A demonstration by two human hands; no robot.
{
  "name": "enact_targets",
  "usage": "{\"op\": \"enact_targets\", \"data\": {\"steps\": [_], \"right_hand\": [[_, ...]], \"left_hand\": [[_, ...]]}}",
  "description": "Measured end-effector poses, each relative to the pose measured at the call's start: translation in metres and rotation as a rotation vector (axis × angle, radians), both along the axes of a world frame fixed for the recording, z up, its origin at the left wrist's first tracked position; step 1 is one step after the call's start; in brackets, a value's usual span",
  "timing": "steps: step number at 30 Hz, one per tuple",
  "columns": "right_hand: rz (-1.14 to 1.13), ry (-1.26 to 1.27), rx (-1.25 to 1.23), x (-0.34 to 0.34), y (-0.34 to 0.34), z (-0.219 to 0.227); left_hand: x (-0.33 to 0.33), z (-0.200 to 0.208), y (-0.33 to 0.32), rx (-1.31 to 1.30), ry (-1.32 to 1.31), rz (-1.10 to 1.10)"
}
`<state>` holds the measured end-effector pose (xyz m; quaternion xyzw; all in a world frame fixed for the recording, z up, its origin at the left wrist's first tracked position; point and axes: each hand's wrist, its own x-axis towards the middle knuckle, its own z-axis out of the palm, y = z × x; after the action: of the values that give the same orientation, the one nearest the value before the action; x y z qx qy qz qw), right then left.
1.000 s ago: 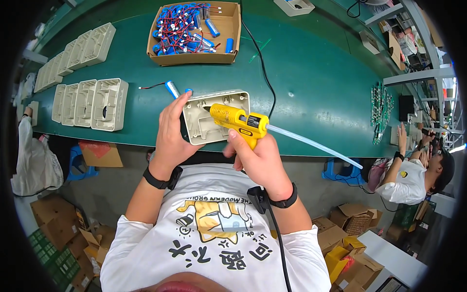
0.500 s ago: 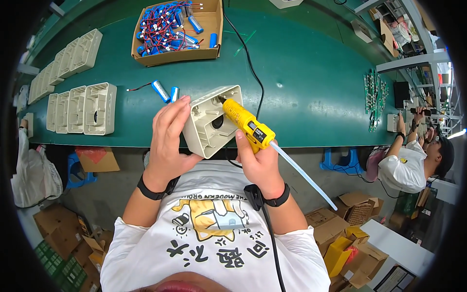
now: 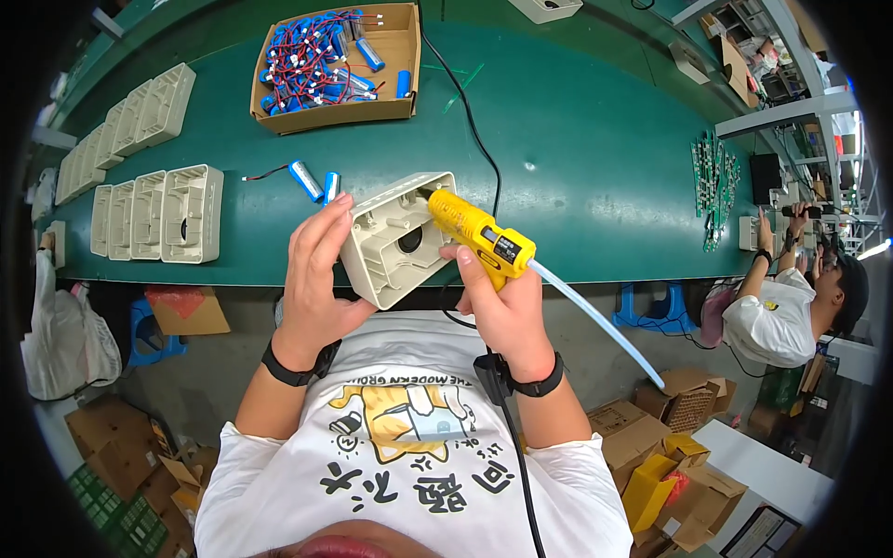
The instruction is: Assembling electronic components by inserting pieces into housings and securing them with a hot glue gun.
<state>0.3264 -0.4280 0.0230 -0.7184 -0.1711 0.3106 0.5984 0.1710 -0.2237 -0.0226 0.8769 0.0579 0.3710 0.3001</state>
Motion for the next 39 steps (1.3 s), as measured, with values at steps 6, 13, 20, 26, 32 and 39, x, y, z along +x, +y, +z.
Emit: {"op": "enact_targets", "data": {"steps": [6, 13, 20, 26, 32, 39], "right_hand": [[0.105, 0.006, 0.058, 0.016, -0.014, -0.019], [0.118, 0.091, 0.311, 0.056, -0.03, -0.074], [0.097, 0.09, 0.375, 0.054, -0.028, -0.092], [0.108, 0.066, 0.349, 0.053, -0.028, -0.092], [0.091, 0.088, 0.331, 0.054, -0.028, -0.09], [0.117, 0.089, 0.353, 0.057, -0.026, -0.091]], "left_hand": [[-0.009, 0.0, 0.012, -0.041, 0.251, 0.104], [-0.016, 0.009, 0.056, -0.047, 0.32, 0.126], [0.019, 0.009, 0.071, -0.107, 0.506, 0.35], [0.002, 0.032, 0.072, 0.055, 0.777, 0.34], [0.001, 0.067, 0.049, -0.468, 0.496, 0.252], [0.039, 0.042, 0.017, 0.153, 0.437, 0.008]]}}
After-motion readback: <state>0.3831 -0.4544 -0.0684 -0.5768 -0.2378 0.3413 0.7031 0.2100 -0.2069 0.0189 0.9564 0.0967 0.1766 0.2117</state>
